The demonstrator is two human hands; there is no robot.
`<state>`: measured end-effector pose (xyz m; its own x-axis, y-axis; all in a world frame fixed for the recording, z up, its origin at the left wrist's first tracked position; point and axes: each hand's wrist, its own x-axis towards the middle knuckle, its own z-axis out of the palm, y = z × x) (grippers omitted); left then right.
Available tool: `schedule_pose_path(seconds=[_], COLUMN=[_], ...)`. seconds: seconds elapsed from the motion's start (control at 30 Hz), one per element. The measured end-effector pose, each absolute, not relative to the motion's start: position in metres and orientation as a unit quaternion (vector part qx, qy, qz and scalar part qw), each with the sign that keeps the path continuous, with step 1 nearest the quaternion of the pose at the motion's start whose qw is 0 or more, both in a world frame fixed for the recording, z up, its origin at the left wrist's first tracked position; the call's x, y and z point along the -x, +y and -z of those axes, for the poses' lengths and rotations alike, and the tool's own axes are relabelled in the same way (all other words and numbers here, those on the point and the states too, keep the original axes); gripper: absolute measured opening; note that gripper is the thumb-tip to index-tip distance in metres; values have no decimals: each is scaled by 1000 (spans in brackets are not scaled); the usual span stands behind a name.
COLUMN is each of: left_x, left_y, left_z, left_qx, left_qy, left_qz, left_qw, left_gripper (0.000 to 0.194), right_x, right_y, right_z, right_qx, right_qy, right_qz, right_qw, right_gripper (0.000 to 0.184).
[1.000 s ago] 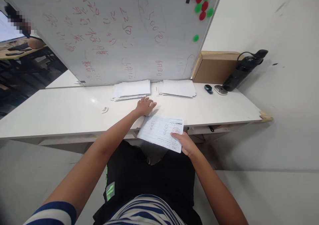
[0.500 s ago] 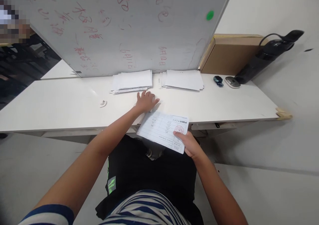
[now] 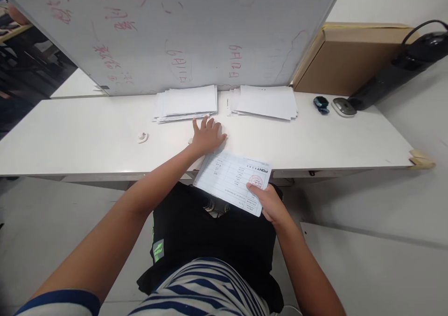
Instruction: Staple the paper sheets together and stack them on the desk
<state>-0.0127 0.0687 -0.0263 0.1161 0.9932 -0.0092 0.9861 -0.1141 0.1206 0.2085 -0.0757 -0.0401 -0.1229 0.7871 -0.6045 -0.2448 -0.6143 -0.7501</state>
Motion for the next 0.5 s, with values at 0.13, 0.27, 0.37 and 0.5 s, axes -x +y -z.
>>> schedule_pose_path(seconds=[0.13,0.27,0.37,0.5], left_x=[14,14,15,20], left_y=[69,68,68,73], left_z=[26,24,24,25], left_qx=[-746,-746,-740,-731], left_qy=[662,661,666,665], left_qz=[-42,-42,-43,-74], left_qw=[55,68,87,133], left_gripper=[57,59,61,68], right_x=[-207,-206,-206,-206], right_y=[-78,-81,-82,-83], right_z=[42,42,42,43], right_qx=[557,548,542,531], right_qy=[-239,-244,-250,-264], right_qz=[-703,-706,-708,-707], right_qw=[372,377,378,384], right_gripper=[40,42,43,43])
